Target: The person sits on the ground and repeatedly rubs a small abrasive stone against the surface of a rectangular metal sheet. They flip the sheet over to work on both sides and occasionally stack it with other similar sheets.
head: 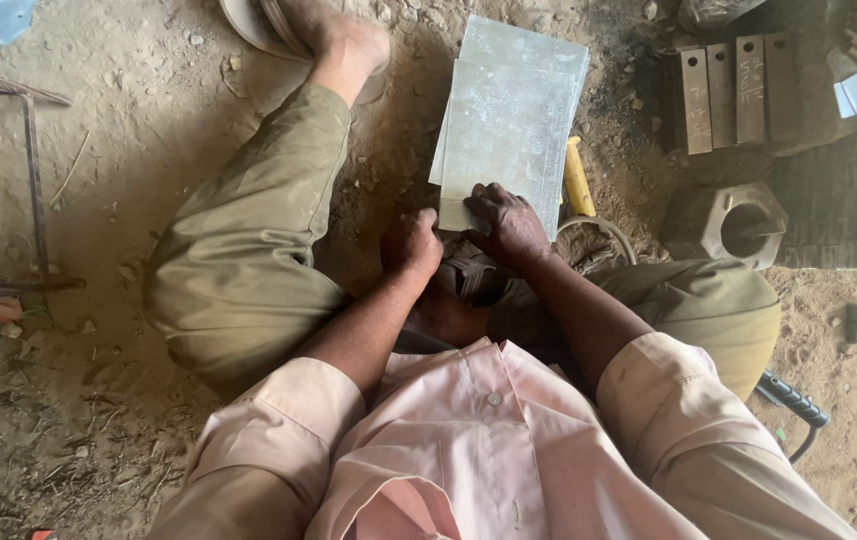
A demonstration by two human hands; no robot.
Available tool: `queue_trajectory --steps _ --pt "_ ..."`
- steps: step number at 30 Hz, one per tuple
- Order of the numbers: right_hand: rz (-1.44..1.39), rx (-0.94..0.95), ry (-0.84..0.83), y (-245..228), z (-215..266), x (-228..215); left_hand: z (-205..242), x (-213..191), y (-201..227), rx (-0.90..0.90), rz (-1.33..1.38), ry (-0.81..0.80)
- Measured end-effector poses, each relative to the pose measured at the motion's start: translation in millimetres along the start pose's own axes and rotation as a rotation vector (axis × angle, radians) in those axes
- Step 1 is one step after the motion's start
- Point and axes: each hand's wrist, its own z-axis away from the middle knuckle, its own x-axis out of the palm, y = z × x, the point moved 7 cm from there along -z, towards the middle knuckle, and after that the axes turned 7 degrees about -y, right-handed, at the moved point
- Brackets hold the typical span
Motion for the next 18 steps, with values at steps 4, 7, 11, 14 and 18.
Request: queue_trajectory --steps 4,7,11,14,18 --pt "0.002 0.040 -0.030 1 -2 2 1 -1 -1 -0.008 0.023 0.007" --pt "-0.007 0.025 -0.016 -1 0 0 -2 2 -4 0.007 0.026 0.051" --pt "-0.010 0.018 -0.011 -4 -4 1 -3 4 -8 -0.002 0.033 0.072" --pt "0.013 -0.036 0.020 -7 -4 -3 -3 6 -13 -0.091 0.052 -0.005" --pt "-0.240 0.083 0.051 11 -3 -4 -12 12 -26 -0.174 0.221 0.041"
